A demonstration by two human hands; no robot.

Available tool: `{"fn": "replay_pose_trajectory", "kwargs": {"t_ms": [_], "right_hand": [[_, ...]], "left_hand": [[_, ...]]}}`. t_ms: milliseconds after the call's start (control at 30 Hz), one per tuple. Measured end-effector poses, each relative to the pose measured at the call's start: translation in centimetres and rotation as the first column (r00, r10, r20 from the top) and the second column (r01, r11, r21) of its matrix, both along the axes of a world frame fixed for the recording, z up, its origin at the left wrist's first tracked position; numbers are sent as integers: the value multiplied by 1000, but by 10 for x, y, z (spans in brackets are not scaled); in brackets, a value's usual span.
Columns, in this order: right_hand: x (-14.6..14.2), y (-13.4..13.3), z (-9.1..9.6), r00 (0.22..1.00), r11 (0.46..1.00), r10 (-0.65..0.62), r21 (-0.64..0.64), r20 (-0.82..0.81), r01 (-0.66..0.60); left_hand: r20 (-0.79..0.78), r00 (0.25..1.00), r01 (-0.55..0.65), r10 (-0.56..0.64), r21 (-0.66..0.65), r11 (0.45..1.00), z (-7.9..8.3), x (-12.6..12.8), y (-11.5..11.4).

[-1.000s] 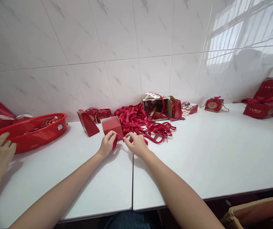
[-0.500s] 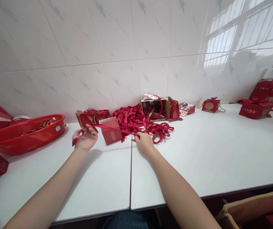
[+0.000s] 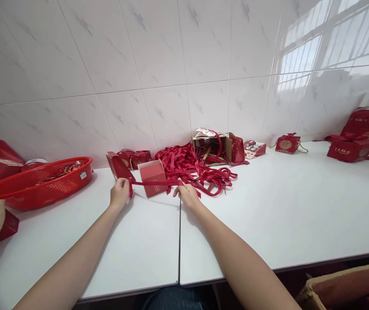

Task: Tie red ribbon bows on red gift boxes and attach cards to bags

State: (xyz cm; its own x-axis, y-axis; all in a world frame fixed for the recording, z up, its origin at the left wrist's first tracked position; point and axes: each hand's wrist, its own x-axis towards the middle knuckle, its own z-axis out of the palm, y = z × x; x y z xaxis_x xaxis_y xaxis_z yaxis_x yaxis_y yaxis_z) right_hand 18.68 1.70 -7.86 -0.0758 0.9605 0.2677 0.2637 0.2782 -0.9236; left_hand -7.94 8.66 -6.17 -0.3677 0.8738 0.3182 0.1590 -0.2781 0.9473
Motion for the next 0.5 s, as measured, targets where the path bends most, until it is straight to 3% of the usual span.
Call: {"fn": "replay_pose_trajectory", "kwargs": {"t_ms": [100, 167, 267, 367, 433, 500], "right_hand": [[2, 3, 4, 931, 972, 183, -87, -316, -220], [12, 7, 7, 842, 957, 190, -95, -505, -273], [32, 13, 8, 756, 978, 37, -131, -653, -161], [46, 18, 6, 669, 979, -94, -190, -738, -72], [50, 19, 5, 551, 970, -159, -232, -819, -65], [52, 19, 6, 458, 962, -200, -263, -866, -78]], "left_hand": [[-240, 967, 84, -80, 8, 996, 1, 7, -9], [-351, 924, 157, -154, -22, 987, 5, 13, -14], [-439, 840, 299, -320, -119, 947, 15, 27, -24], [-437, 749, 440, -498, -232, 867, 25, 50, -38], [-334, 670, 560, -663, -359, 747, 30, 67, -50], [-83, 515, 721, -853, -496, 484, 33, 80, -62]]}}
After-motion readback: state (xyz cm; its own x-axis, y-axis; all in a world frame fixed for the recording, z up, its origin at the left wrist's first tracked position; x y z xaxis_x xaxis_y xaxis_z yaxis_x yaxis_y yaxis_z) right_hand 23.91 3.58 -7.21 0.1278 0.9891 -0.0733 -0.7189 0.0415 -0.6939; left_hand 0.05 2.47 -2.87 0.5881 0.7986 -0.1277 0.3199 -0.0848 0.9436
